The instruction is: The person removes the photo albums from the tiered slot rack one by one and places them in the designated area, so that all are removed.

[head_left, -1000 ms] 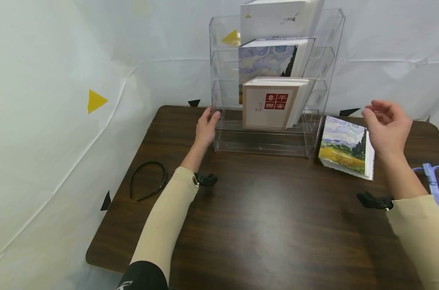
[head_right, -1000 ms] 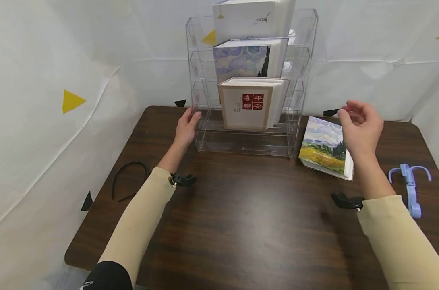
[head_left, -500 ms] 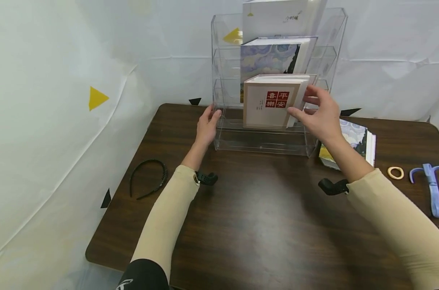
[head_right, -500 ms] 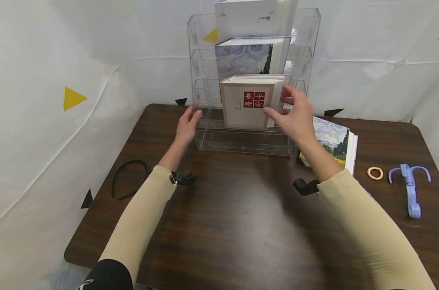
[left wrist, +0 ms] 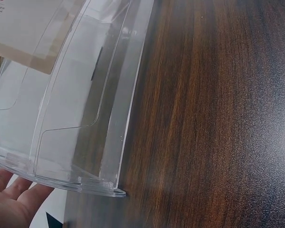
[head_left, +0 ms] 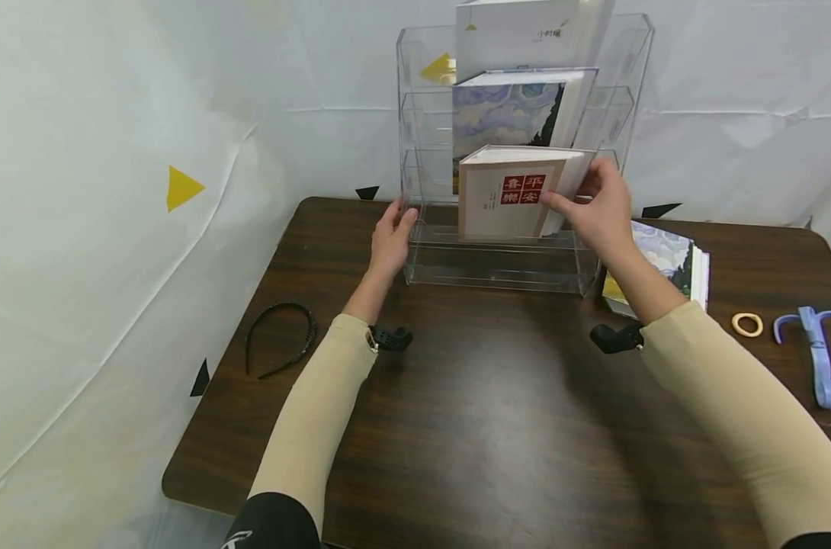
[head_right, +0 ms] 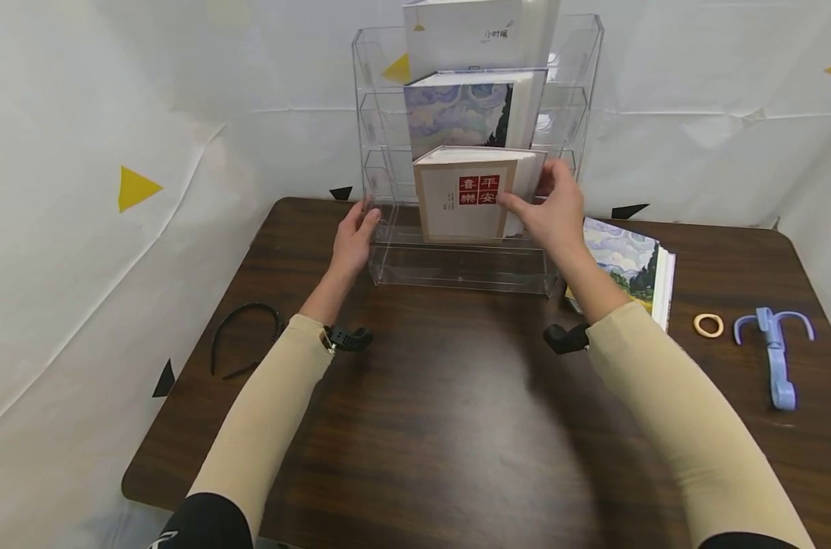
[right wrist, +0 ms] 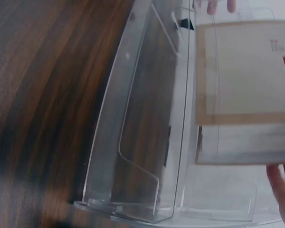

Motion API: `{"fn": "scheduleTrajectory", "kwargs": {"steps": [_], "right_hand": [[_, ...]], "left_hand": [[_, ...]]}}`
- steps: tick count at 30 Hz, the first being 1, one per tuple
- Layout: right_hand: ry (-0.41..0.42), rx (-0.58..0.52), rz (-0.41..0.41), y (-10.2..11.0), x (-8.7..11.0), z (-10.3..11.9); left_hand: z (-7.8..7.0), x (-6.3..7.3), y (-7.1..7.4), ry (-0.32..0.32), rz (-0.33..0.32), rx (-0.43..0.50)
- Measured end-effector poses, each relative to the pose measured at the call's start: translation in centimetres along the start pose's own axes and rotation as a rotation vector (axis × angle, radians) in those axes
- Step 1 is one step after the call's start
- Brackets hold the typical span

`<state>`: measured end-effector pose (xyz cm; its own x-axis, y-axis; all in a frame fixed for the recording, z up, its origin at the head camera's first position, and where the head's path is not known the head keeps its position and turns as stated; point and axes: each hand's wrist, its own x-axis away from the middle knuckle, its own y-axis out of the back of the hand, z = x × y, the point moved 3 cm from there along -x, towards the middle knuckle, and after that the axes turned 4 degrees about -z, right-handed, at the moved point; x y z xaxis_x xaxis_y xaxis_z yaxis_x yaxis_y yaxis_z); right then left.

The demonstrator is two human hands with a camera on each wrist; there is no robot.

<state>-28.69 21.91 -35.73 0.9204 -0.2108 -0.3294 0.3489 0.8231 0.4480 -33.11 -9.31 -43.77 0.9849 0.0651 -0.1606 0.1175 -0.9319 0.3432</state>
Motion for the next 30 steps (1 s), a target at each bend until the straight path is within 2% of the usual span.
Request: {"fn": "scheduleTrajectory", "kwargs": {"steps": [6, 9, 15, 21, 23, 25, 28, 30], "right_hand": [[-0.003, 0.004, 0.175, -0.3, -0.2, -0.3], [0.033, 0.015, 0.201, -0.4, -0.1, -0.4], [0.097, -0.03, 0.149, -0.3, 0.4, 0.1], [0.182, -0.109, 0.05, 1.7, 1.2, 1.9], [0.194, -0.175, 0.017, 2.7, 1.6, 2.0], [0.193, -0.297, -0.005, 4.1, 2.1, 1.9], [0.14, -0.474, -0.054, 6.5, 4.0, 1.6], [0.087, -0.55, -0.101, 8.4, 6.0, 1.1]], "left_hand": [[0.0, 0.1, 0.0, 0.001, 0.008, -0.001], [0.0, 0.1, 0.0, -0.003, 0.005, -0.002], [0.1, 0.0, 0.0, -0.013, -0.007, -0.014], [0.0, -0.1, 0.0, -0.021, -0.002, -0.014], [0.1, -0.1, 0.0, -0.017, -0.003, -0.01], [0.3, 0.0, 0.1, -0.013, -0.005, -0.007], [0.6, 0.1, 0.0, -0.007, 0.0, -0.012], [0.7, 0.1, -0.2, -0.008, 0.011, -0.014]]}}
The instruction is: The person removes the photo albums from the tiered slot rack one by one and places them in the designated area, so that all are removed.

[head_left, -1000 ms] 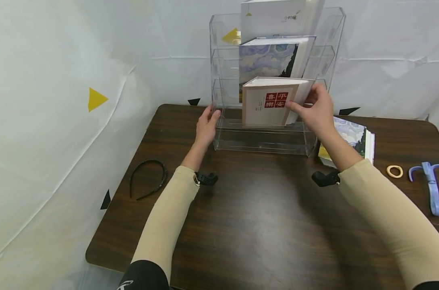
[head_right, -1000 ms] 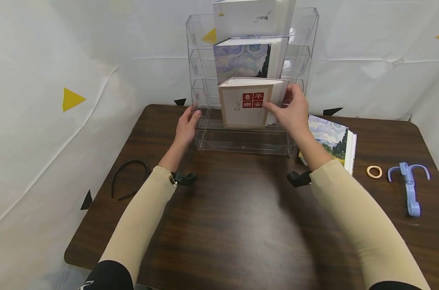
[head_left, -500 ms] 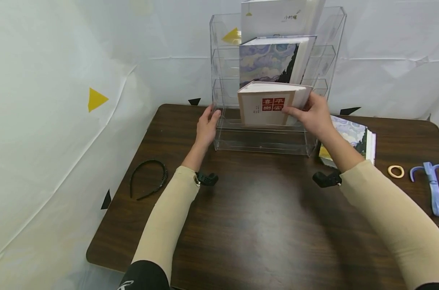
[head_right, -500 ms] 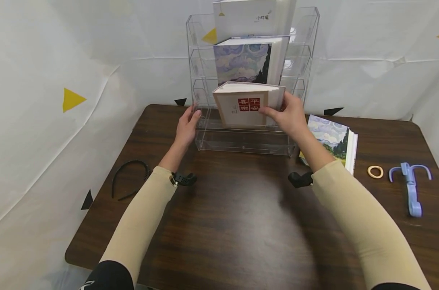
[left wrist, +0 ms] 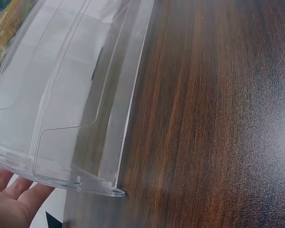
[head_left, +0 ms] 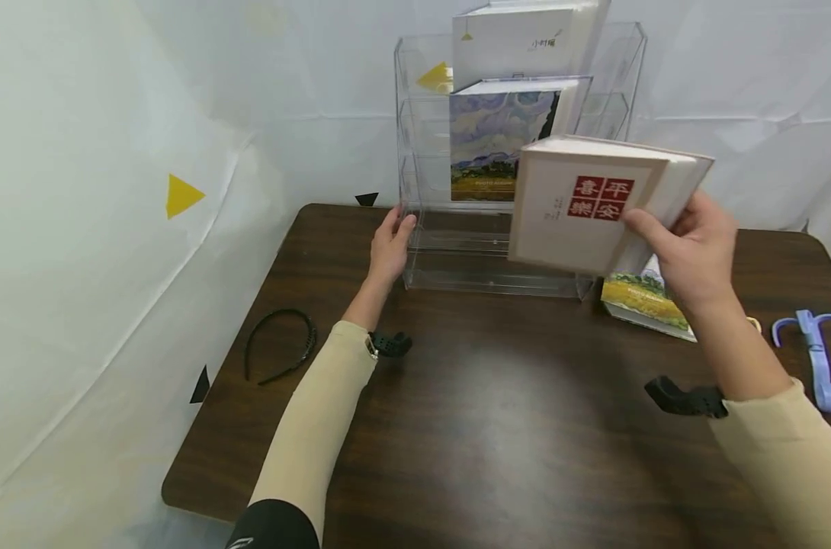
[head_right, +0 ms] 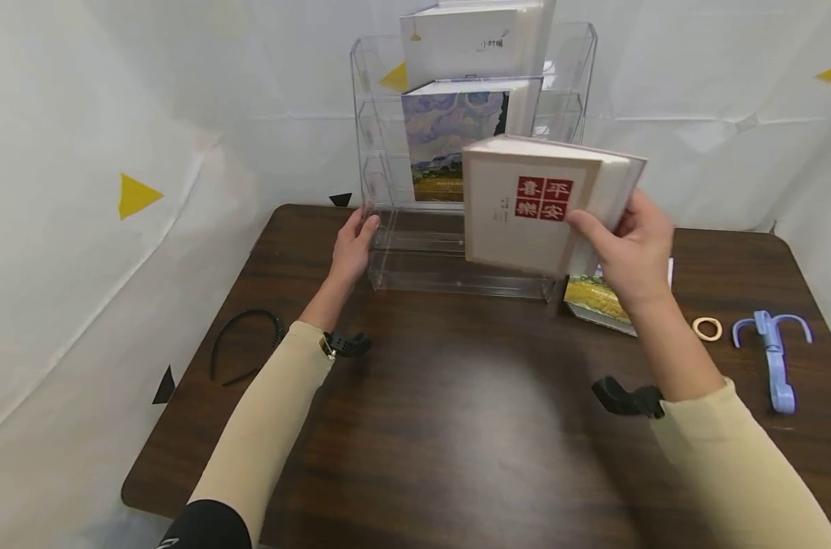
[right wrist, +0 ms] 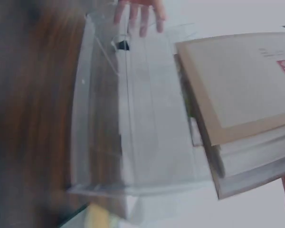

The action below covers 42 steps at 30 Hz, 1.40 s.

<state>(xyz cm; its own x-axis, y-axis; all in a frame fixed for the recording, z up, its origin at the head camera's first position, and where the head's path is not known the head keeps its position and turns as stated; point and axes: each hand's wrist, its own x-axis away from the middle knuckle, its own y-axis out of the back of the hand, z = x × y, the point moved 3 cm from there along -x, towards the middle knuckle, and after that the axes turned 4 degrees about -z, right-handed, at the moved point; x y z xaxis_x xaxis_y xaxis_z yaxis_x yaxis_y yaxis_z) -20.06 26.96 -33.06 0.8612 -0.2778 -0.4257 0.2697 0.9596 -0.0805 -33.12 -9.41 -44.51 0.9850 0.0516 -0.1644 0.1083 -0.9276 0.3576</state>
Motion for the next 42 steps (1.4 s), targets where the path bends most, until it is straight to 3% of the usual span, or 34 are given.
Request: {"fn": "scheduleTrajectory", "kwargs": {"steps": [3, 6, 12, 16, 20, 26, 34, 39, 42], "right_hand": [[-0.106, 0.103, -0.086, 3.4, 3.5, 0.2], [-0.283, 0.19, -0.109, 7.0, 6.9, -1.2], [-0.713, 0.255, -0.018, 13.1, 12.2, -5.7], [-0.851, 0.44, 0.098, 15.4, 14.7, -7.5], [-0.865, 0.59, 0.155, 16.6, 15.9, -8.5], [-0.841, 0.771, 0.209, 17.4, 15.8, -8.9], [-0.682, 0.968, 0.212, 17.0, 15.0, -7.5], [-0.594, 1.12, 0.26, 16.3, 14.5, -6.8], [-0.557, 1.128, 0.255, 15.6, 14.1, -6.4]], "left_hand": [[0.1, -0.1, -0.1, -0.006, 0.01, 0.003], [-0.1, -0.1, 0.1, -0.01, 0.006, 0.007], [-0.1, -0.1, 0.8, -0.016, 0.001, 0.006], [0.0, -0.1, 0.9, -0.009, 0.009, 0.002], [-0.1, -0.1, 1.0, -0.004, 0.01, 0.007], [-0.2, 0.0, 1.1, -0.002, 0.005, 0.0], [-0.2, 0.0, 0.9, -0.008, -0.006, -0.003], [-0.3, 0.0, 0.9, -0.012, -0.004, 0.0], [-0.4, 0.1, 0.8, -0.004, 0.002, 0.003]]}}
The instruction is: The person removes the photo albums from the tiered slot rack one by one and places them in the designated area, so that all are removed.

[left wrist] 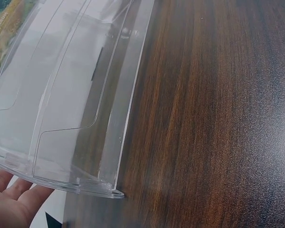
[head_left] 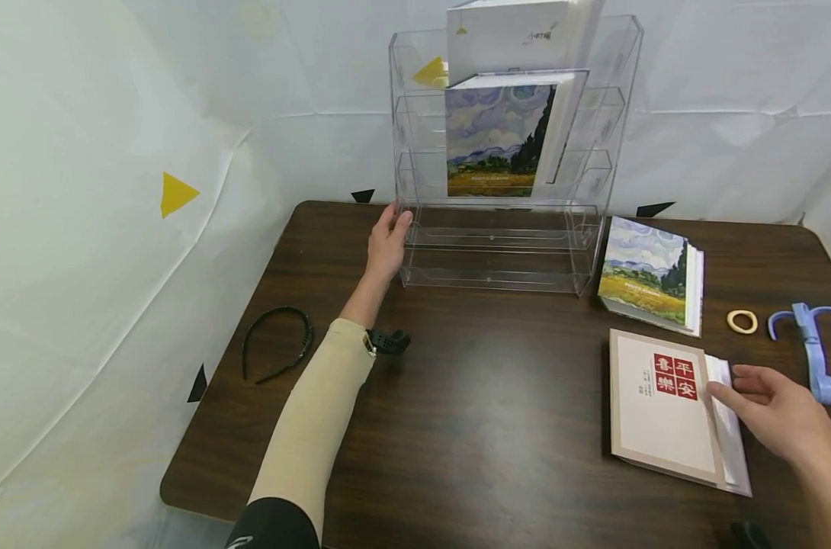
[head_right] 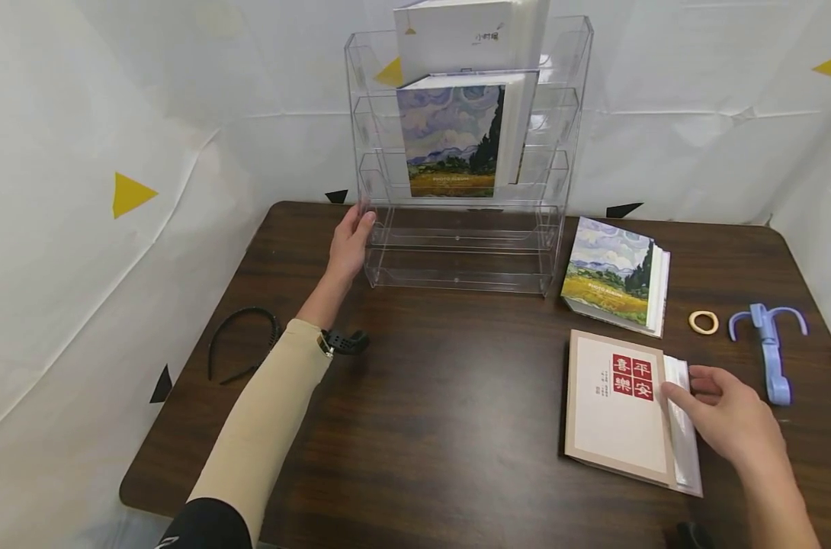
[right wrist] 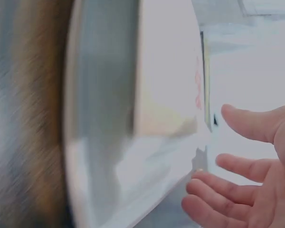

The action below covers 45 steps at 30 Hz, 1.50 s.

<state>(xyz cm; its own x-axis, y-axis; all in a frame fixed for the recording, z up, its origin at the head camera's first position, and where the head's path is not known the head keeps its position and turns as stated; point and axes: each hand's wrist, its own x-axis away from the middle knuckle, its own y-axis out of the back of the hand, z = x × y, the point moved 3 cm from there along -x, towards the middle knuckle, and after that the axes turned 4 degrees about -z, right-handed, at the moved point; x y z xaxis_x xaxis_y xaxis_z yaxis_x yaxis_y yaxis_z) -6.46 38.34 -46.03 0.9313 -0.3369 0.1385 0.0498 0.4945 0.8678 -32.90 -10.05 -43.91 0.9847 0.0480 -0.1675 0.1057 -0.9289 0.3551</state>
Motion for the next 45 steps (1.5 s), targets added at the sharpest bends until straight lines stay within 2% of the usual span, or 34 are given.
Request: {"fn": "scheduleTrajectory", "kwargs": {"steps": [6, 12, 17, 21, 26, 32, 40, 45], "right_hand": [[0.065, -0.061, -0.087, 1.1, -1.0, 3.8], [0.257, -0.183, -0.147, 2.5, -2.7, 10.1], [0.445, -0.348, -0.186, 3.3, -5.4, 16.1], [0.518, -0.442, -0.195, 3.4, -8.4, 20.5], [0.53, -0.505, -0.207, 3.4, -11.7, 24.6], [0.465, -0.534, -0.223, 3.2, -14.5, 28.1], [0.341, -0.49, -0.216, 3.5, -16.5, 30.2], [0.325, -0.46, -0.178, 3.6, -17.2, 30.7]], "left_hand": [[0.0, 0.0, 0.1, 0.008, -0.004, -0.001], [0.0, 0.1, 0.1, 0.012, -0.003, 0.001], [0.0, 0.0, 0.1, 0.012, -0.003, -0.007], [-0.1, 0.0, 0.0, 0.01, -0.009, -0.014], [-0.4, 0.1, -0.4, 0.015, 0.006, -0.008], [-0.4, 0.3, -0.2, 0.034, -0.01, -0.009], [-0.5, 0.3, -0.1, 0.031, -0.017, -0.022], [-0.5, 0.3, 0.0, 0.047, -0.018, -0.026]]}}
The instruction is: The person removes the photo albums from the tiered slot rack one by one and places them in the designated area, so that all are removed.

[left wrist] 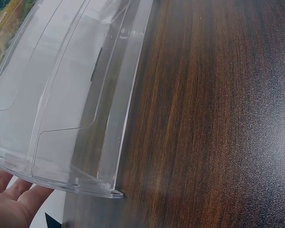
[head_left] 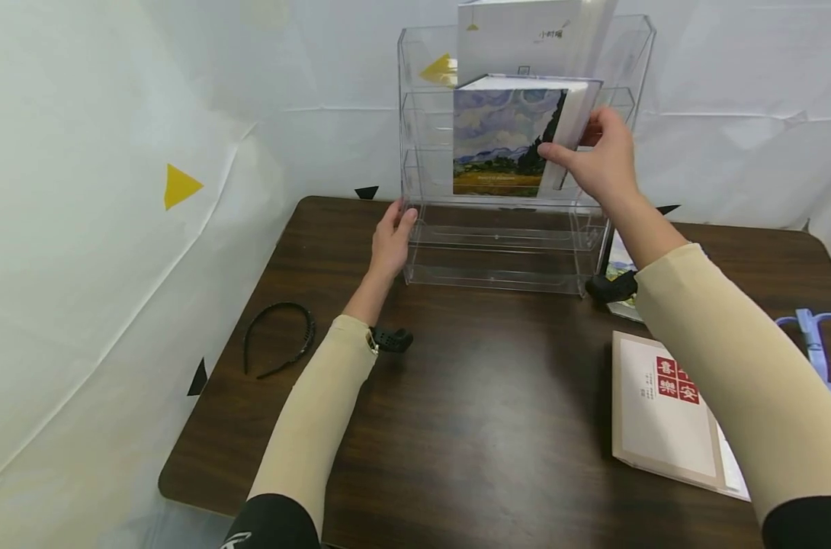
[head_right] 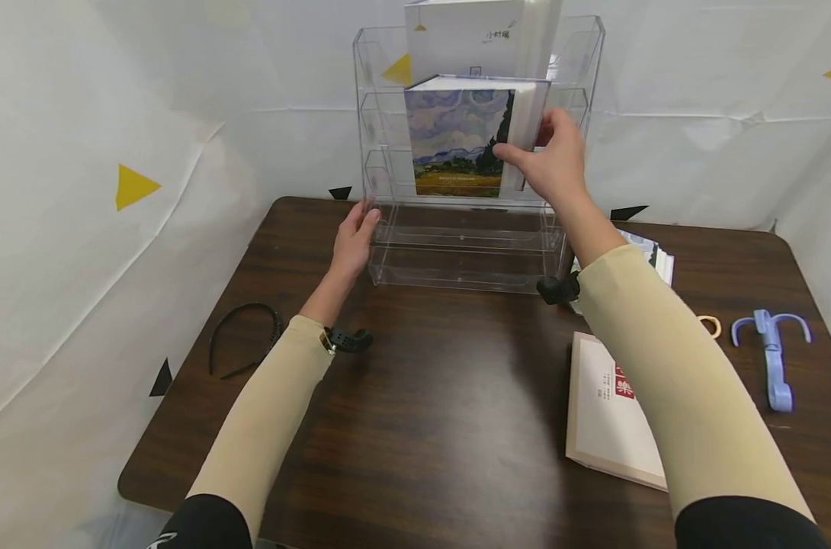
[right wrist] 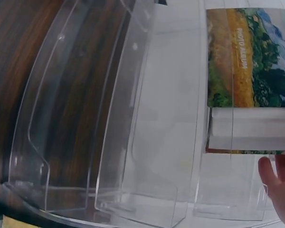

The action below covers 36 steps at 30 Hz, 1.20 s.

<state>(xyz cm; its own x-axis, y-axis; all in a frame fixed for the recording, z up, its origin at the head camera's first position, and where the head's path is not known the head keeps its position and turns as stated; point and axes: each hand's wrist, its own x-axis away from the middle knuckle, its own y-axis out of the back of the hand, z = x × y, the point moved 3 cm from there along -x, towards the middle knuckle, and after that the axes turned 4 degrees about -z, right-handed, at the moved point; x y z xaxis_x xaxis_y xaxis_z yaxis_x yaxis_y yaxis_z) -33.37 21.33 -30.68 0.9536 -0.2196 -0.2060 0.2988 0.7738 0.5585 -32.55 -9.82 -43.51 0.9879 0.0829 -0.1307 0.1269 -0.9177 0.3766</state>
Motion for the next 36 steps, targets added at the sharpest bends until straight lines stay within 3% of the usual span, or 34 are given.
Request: {"fn": "scheduleTrajectory", "kwargs": {"steps": [9, 17, 21, 23, 26, 29, 33, 36], "right_hand": [[0.019, -0.091, 0.146, -0.3, -0.2, 0.1], [0.172, -0.06, 0.081, 1.0, 1.1, 1.0], [0.241, -0.191, -0.001, 2.7, 2.2, 1.4], [0.231, -0.301, -0.025, 3.6, 3.1, 1.4], [0.158, -0.515, -0.011, 4.8, 5.0, 0.8], [0.036, -0.629, 0.056, 5.1, 7.7, -0.5], [-0.186, -0.568, 0.189, 4.2, 12.0, -3.5], [-0.381, -0.609, 0.317, 2.9, 15.3, -6.1]], "left_hand": [[-0.1, 0.0, -0.2, -0.01, 0.001, 0.013], [0.1, 0.1, -0.2, 0.001, 0.007, 0.016], [0.0, 0.2, -0.2, 0.004, 0.009, 0.018], [0.0, 0.2, -0.1, 0.001, 0.006, 0.021], [-0.2, 0.2, 0.0, -0.007, 0.002, 0.023], [-0.2, 0.2, 0.0, -0.013, 0.001, 0.022], [-0.1, 0.1, 0.0, -0.007, 0.004, 0.023], [0.0, 0.2, -0.1, 0.004, 0.007, 0.018]]}}
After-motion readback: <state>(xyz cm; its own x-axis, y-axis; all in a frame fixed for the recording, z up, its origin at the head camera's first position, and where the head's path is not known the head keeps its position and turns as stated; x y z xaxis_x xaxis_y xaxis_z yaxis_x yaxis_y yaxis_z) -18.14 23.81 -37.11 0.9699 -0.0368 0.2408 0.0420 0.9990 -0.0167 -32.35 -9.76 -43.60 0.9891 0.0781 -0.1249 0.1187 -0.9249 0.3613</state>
